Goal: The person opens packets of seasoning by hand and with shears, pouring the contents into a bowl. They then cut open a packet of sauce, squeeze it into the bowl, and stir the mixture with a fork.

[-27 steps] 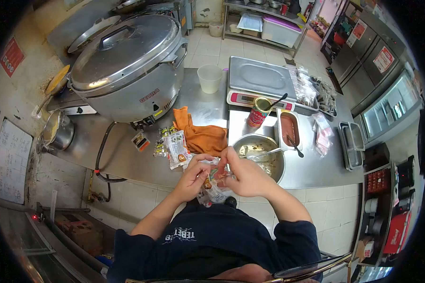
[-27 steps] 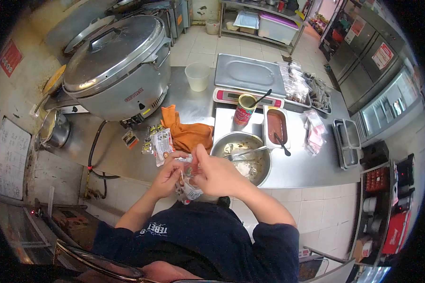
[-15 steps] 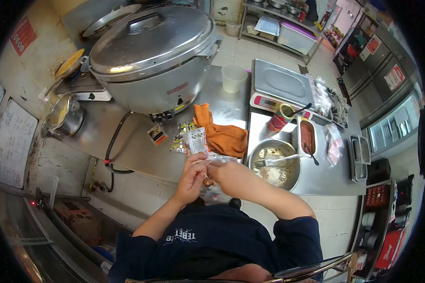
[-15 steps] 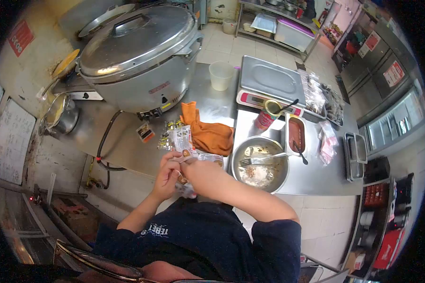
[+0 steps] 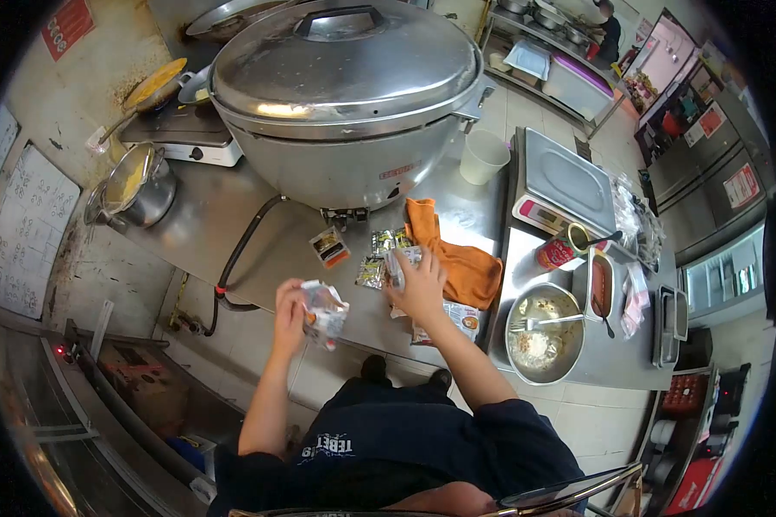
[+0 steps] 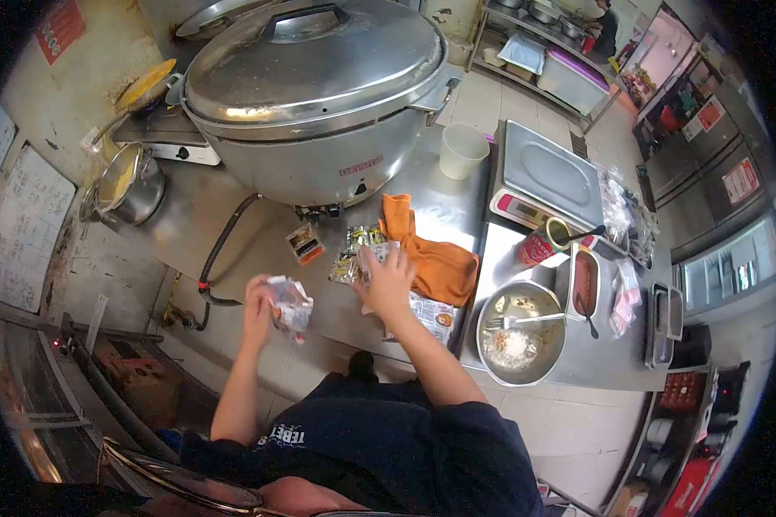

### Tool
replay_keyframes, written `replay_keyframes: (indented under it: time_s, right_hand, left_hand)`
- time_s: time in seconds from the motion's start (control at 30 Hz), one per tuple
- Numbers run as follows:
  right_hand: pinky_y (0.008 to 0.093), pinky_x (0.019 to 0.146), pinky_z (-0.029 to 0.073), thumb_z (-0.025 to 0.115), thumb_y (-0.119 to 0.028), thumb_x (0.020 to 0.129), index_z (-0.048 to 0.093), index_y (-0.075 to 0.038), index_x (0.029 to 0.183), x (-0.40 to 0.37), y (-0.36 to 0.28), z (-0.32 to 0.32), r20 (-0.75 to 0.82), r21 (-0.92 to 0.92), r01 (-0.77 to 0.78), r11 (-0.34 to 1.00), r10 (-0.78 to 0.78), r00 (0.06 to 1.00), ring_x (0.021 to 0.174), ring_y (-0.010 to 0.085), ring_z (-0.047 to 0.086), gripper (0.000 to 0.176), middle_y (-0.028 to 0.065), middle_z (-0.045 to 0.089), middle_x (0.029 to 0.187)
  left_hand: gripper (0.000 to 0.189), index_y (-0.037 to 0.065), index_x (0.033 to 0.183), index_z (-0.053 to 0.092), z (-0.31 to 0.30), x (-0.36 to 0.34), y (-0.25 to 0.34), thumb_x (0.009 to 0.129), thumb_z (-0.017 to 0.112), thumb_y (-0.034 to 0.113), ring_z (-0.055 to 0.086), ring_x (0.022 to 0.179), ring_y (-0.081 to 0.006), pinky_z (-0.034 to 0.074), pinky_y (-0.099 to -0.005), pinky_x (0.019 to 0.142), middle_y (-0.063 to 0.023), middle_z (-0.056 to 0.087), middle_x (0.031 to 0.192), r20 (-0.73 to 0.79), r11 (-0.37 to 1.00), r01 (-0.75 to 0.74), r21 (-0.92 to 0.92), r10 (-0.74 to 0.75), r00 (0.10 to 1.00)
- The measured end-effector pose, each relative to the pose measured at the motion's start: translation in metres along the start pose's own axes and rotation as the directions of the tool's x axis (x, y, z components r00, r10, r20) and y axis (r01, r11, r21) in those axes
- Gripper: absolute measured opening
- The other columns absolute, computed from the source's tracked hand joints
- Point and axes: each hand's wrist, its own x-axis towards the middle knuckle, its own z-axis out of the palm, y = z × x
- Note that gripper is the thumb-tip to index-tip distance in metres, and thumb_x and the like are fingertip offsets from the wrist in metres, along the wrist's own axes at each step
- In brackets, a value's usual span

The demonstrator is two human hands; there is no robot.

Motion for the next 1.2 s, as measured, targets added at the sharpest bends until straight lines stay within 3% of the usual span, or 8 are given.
replay_keyframes:
  time_s: [0.2, 0.33, 0.43, 0.73, 0.83, 0.93, 1.0, 1.2]
  right_hand:
    - [0.0507, 0.086, 0.040, 0.068, -0.033, 0.074, 0.053, -0.020, 0.119, 0.001, 0.051, 0.004, 0.312, -0.228, -0.109, 0.968, 0.178, 0.933, 0.112, 0.0329, 0.047, 0.049, 0.0183, 0.043, 0.128]
    - [0.0492, 0.090, 0.040, 0.069, -0.019, 0.069, 0.056, -0.014, 0.115, 0.036, 0.047, -0.016, 0.015, -0.644, -0.220, 0.733, 0.299, 0.954, 0.111, 0.0372, 0.048, 0.048, 0.0180, 0.045, 0.128]
    - [0.0428, 0.089, 0.042, 0.069, -0.006, 0.063, 0.060, -0.004, 0.101, 0.063, 0.057, 0.015, 0.173, -0.148, 0.165, 0.975, -0.139, 0.975, 0.101, 0.0332, 0.053, 0.039, 0.0158, 0.056, 0.112]
    - [0.0383, 0.069, 0.050, 0.059, -0.008, 0.072, 0.060, -0.007, 0.086, 0.061, 0.081, 0.083, 0.452, -0.317, 0.300, 0.900, -0.135, 0.882, 0.082, 0.0296, 0.061, 0.015, 0.0092, 0.061, 0.090]
    - [0.0352, 0.065, 0.047, 0.050, -0.006, 0.081, 0.056, -0.003, 0.085, 0.066, 0.066, 0.057, 0.051, 0.193, -0.048, 0.980, 0.039, 0.998, 0.073, 0.0248, 0.059, 0.008, 0.0064, 0.058, 0.078]
    - [0.0276, 0.063, 0.043, 0.046, -0.012, 0.091, 0.055, -0.003, 0.091, 0.045, 0.046, 0.011, 0.366, 0.666, -0.392, 0.634, 0.180, 0.913, 0.070, 0.0134, 0.052, 0.013, -0.0009, 0.053, 0.077]
    - [0.0285, 0.073, 0.042, 0.042, -0.020, 0.095, 0.052, -0.001, 0.092, 0.021, 0.012, -0.037, 0.282, 0.752, -0.347, 0.561, 0.202, 0.938, 0.079, 0.0138, 0.051, 0.022, 0.0045, 0.053, 0.078]
    - [0.0231, 0.048, 0.033, 0.053, -0.012, 0.091, 0.054, -0.002, 0.080, -0.038, 0.002, -0.156, -0.025, 0.480, -0.314, 0.819, 0.371, 0.928, 0.055, 0.0042, 0.039, 0.015, -0.0041, 0.045, 0.060]
  left_hand:
    - [0.008, 0.003, 0.092, 0.056, -0.011, 0.065, -0.070, 0.086, 0.051, 0.004, 0.044, 0.113, -0.0251, 0.036, -0.0336, 0.095, -0.0140, 0.045, 0.119, 0.307, 0.992, -0.003, 0.128, -0.036, 0.951]
    - [0.022, 0.008, 0.100, 0.059, 0.010, 0.075, -0.061, 0.080, 0.053, 0.002, 0.047, 0.111, -0.0302, 0.035, -0.0371, 0.095, -0.0121, 0.050, 0.118, 0.167, 0.964, 0.009, 0.265, -0.055, 0.984]
    - [0.026, 0.008, 0.101, 0.059, 0.023, 0.070, -0.040, 0.076, 0.057, 0.003, 0.047, 0.110, -0.0304, 0.032, -0.0388, 0.097, -0.0119, 0.052, 0.116, 0.013, 0.922, -0.071, 0.380, 0.071, 0.997]
    - [0.027, 0.007, 0.100, 0.059, 0.041, 0.038, 0.006, 0.074, 0.063, 0.005, 0.050, 0.107, -0.0274, 0.036, -0.0366, 0.093, -0.0107, 0.056, 0.108, 0.018, 0.945, -0.078, 0.318, 0.076, 0.997]
    - [0.030, 0.007, 0.104, 0.059, 0.061, 0.044, 0.015, 0.075, 0.066, 0.008, 0.052, 0.105, -0.0243, 0.039, -0.0354, 0.090, -0.0095, 0.056, 0.108, 0.056, 0.977, -0.052, 0.205, 0.041, 0.998]
    - [0.035, 0.007, 0.112, 0.057, 0.099, 0.052, 0.038, 0.079, 0.067, 0.012, 0.053, 0.104, -0.0201, 0.041, -0.0325, 0.087, -0.0081, 0.056, 0.109, -0.040, 0.969, 0.245, -0.024, -0.246, 0.969]
    - [0.037, 0.006, 0.118, 0.054, 0.122, 0.055, 0.059, 0.083, 0.065, 0.014, 0.054, 0.099, -0.0138, 0.043, -0.0286, 0.084, -0.0062, 0.057, 0.107, 0.401, 0.681, 0.647, -0.343, -0.516, 0.756]
    - [0.026, 0.001, 0.108, 0.054, 0.197, 0.024, 0.127, 0.087, 0.061, 0.014, 0.054, 0.090, -0.0094, 0.044, -0.0237, 0.080, -0.0040, 0.057, 0.098, 0.542, 0.747, 0.541, -0.387, -0.290, 0.789]
